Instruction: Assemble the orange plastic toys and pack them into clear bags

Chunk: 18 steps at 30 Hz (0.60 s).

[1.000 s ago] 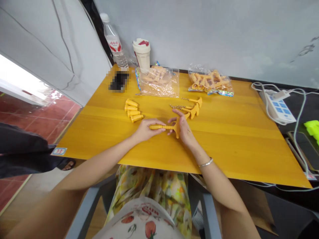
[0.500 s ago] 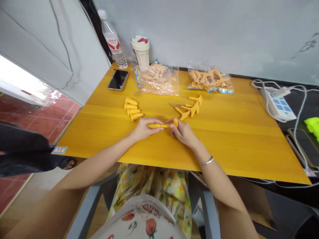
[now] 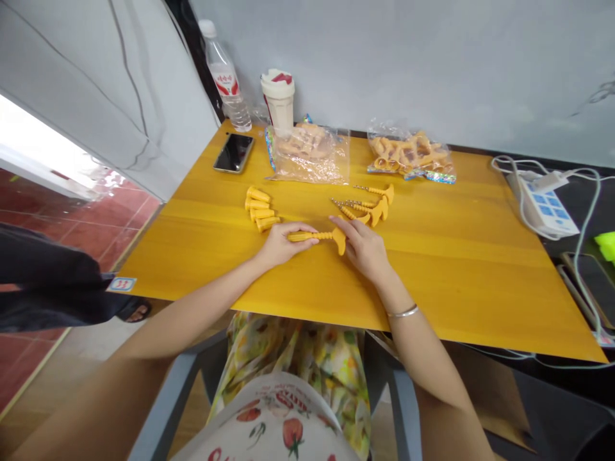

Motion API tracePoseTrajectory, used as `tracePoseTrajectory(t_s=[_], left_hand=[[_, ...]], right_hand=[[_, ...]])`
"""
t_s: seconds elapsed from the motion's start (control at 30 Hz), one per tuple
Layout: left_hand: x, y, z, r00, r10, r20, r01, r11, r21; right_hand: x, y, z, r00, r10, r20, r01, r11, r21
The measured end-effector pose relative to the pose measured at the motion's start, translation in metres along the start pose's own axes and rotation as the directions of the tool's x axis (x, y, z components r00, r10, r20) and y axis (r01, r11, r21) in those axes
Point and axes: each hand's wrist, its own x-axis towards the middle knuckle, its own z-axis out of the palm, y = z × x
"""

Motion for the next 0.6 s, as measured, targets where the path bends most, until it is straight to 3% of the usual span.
tracePoseTrajectory(t_s=[0.13, 0.23, 0.37, 0.5, 0.6], left_hand=[[-0.002, 0.000, -0.003, 1.000, 0.004, 0.019, -0.004, 1.000, 0.005], [-0.004, 0.001, -0.006, 0.998, 0.050, 0.038, -0.051, 0.998, 0.032], [-0.005, 0.003, -0.009, 0.989, 0.143, 0.022, -0.144, 0.988, 0.059], [-0.008, 0.003, -0.007, 0.975, 0.220, 0.017, -0.221, 0.970, 0.098], [-0.006, 0.001, -0.003, 0.974, 0.227, 0.022, -0.228, 0.962, 0.150]], right_hand=[[0.001, 0.002, -0.001, 0.992, -0.123, 0.010, 0.123, 0.979, -0.161], [0.001, 0.001, 0.004, 0.992, -0.124, 0.006, 0.124, 0.990, -0.063], [-0.001, -0.007, 0.007, 0.990, 0.075, 0.119, -0.100, 0.970, 0.220], [-0.002, -0.020, 0.002, 0.899, 0.247, 0.361, -0.400, 0.798, 0.450], [-0.001, -0.022, 0.001, 0.840, 0.303, 0.450, -0.523, 0.677, 0.519]])
